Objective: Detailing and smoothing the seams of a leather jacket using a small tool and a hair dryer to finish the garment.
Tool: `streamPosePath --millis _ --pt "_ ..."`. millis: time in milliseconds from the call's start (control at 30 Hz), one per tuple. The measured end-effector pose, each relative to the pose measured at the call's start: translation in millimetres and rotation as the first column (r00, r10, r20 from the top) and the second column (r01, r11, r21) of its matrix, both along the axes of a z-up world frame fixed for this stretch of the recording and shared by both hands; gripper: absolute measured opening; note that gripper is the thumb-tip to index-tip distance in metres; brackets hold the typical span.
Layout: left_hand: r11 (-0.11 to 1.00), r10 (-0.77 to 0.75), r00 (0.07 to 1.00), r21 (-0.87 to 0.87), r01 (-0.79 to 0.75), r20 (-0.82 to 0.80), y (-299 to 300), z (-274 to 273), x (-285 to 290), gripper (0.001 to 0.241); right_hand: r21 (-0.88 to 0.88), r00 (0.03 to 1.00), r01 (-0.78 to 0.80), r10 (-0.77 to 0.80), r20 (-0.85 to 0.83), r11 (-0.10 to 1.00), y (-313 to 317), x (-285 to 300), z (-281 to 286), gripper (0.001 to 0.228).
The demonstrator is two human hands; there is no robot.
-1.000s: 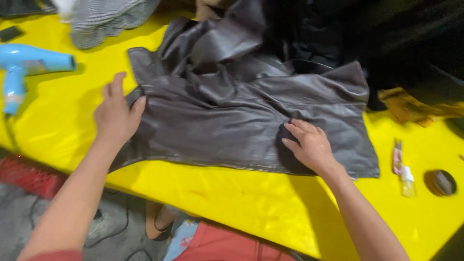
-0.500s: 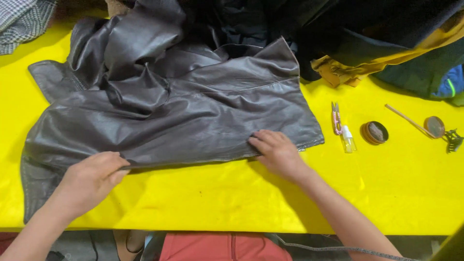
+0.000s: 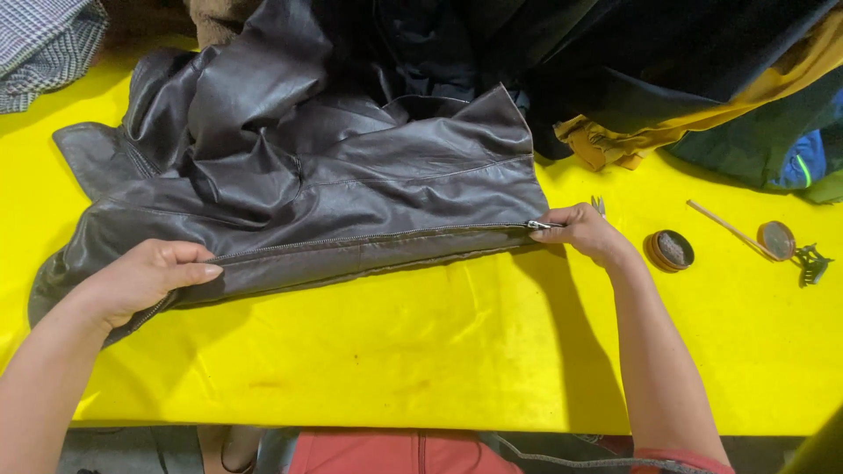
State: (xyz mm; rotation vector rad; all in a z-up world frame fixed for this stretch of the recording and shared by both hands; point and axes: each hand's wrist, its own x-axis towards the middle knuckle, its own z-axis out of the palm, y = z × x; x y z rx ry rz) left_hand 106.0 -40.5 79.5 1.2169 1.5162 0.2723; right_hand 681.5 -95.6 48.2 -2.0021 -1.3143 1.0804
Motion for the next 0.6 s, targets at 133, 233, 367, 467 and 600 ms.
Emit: streamPosePath --millis 133,233,367,467,600 --pt "0.999 0.01 0.996 0.049 -0.006 -0.084 -8 0 0 0.028 0.059 0.999 0.007 -0.009 0.036 0.998 -4 -1 -6 0.019" --pt "0.956 -0.031 0.985 0.283 0.078 -0.168 -3 -51 -33 0.029 0.204 0.983 -0.054 0.016 0.184 0.977 -25 -12 -1 0.023" --pt "0.458 -0.199 0.901 0.776 0.433 -0.386 -15 -117 -76 0.02 0.538 0.858 -0.467 0.211 0.469 0.702 -62 -13 -9 0.044" --pt "0.301 0.069 0.567 0.559 0.772 -0.821 -41 -158 -87 0.045 0.167 0.86 -0.477 0.419 0.29 0.863 -84 3 -30 0.045" --pt "0.571 -0.267 0.566 0.346 0.745 -0.78 -48 -104 -79 0.048 -0.159 0.884 -0.447 0.462 0.068 0.88 -92 -11 26 0.044"
